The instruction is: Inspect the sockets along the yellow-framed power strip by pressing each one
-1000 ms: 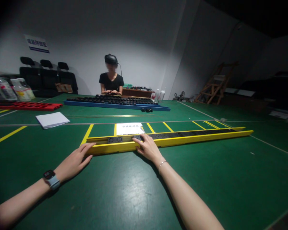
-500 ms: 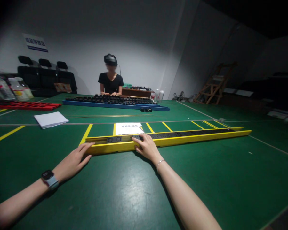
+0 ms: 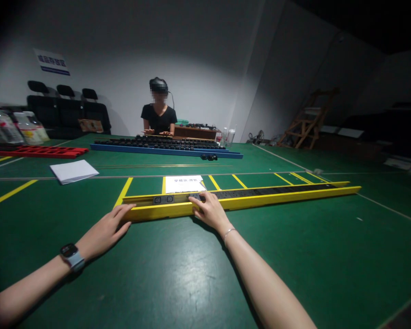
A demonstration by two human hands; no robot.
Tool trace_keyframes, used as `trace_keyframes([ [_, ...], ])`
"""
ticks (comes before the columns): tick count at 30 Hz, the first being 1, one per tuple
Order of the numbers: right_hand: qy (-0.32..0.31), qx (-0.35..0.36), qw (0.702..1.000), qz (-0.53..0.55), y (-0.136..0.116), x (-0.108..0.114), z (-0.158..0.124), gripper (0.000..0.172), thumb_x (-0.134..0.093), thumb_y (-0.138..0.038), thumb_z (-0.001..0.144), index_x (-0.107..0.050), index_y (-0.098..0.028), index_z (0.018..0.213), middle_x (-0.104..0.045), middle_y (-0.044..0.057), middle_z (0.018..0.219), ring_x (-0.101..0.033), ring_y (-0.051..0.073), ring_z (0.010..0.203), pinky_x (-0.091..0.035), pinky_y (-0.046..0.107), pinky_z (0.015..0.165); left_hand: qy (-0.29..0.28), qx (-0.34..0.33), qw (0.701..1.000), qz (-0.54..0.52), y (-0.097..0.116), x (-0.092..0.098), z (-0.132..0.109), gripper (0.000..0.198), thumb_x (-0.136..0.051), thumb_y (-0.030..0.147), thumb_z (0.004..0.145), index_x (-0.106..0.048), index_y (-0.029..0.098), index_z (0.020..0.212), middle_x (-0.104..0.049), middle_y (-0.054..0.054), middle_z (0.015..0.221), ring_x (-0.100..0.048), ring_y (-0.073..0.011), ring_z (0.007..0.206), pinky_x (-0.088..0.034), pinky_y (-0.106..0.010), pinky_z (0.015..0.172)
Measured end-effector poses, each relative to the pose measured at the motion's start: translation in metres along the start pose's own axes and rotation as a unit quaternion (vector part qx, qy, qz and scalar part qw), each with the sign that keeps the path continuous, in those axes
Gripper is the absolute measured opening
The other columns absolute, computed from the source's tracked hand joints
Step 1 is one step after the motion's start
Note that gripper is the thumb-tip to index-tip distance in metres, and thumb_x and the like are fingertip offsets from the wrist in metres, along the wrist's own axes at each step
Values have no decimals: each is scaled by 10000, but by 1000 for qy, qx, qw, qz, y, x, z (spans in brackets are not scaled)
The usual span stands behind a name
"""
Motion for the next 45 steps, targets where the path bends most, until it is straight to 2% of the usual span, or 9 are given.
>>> trace_keyframes([
  [9, 12, -4, 1000, -5, 2, 1, 2, 407, -623, -262, 862, -600, -298, 1267, -547, 105, 1121, -531, 236, 1013, -474, 395, 866, 2, -1, 1000, 6, 0, 0, 0, 494, -387, 389, 929, -355, 256, 1404, -504, -88, 1351, -586, -242, 1140, -466, -423, 998],
  [28, 1, -12, 1000, 8, 2, 1, 1, 392, -584, -281, 888, -585, -284, 1280, -507, 109, 1138, -507, 240, 1037, -455, 402, 900, -12, 7, 1000, 3, -1, -1, -1, 492, -370, 400, 936, -343, 253, 1405, -489, -87, 1359, -567, -239, 1160, -453, -413, 1009],
  [45, 21, -20, 999, 12, 3, 1, 1, 359, -581, -309, 893, -610, -276, 1249, -505, 124, 1140, -505, 260, 1046, -467, 425, 892, -9, 1, 1000, 24, -1, -1, -1, 496, -379, 397, 938, -346, 227, 1403, -505, -93, 1352, -550, -240, 1188, -441, -426, 1036],
])
Point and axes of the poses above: each hand's wrist, its own z-axis towards the middle knuckle, its own x-axis out of the back of the hand, y = z × x, the point moved 8 cm from there along z, towards the middle knuckle
